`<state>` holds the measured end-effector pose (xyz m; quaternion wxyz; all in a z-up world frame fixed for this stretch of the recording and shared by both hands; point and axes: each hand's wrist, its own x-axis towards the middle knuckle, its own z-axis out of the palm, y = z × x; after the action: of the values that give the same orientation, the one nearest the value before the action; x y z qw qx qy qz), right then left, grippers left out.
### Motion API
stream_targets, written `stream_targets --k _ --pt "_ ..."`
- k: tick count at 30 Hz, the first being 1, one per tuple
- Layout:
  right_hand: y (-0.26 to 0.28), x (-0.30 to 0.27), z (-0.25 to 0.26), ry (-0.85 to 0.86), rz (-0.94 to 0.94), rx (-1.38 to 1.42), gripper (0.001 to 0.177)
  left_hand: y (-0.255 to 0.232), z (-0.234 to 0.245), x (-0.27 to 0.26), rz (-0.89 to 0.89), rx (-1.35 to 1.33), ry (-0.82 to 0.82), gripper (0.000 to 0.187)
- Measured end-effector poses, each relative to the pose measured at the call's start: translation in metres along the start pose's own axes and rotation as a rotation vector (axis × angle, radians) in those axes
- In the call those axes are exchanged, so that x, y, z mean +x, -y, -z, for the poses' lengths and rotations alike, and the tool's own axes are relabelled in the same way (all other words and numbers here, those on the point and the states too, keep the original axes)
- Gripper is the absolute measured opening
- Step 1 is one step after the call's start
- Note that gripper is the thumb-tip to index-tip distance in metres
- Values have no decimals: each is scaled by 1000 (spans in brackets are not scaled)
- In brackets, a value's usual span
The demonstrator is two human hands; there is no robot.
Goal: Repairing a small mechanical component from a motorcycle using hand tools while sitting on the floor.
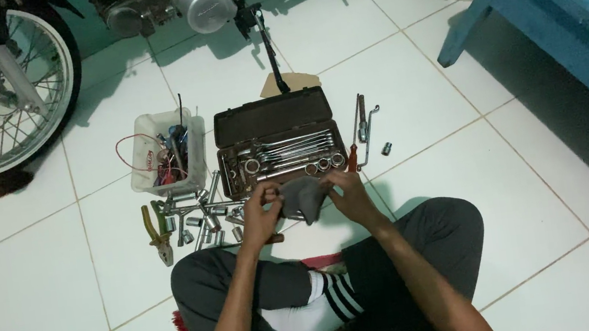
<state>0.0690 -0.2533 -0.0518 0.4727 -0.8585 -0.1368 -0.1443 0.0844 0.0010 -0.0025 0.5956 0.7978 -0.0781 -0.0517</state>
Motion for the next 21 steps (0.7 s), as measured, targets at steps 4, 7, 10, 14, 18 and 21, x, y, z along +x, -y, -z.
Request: stream_targets --k 4,7,10,14,18,21 --pt "27 5 15 32 -60 151 24 20 10 1 20 20 -32 30" --pt "53 9 20 78 -165 238 26 1 16 -7 46 -11 -53 31" --pt "62 14 18 90 -201 323 23 -12 8 -11 -38 28 -53 28" --pt "74 22 18 117 -147 317 25 -25 -13 -15 -134 68 -16 30" --pt "66 42 17 73 138 0 22 -20 -32 -7 -98 67 2 29" --pt "74 43 32 35 176 -212 14 -42 -36 -8 -78 -9 7 35"
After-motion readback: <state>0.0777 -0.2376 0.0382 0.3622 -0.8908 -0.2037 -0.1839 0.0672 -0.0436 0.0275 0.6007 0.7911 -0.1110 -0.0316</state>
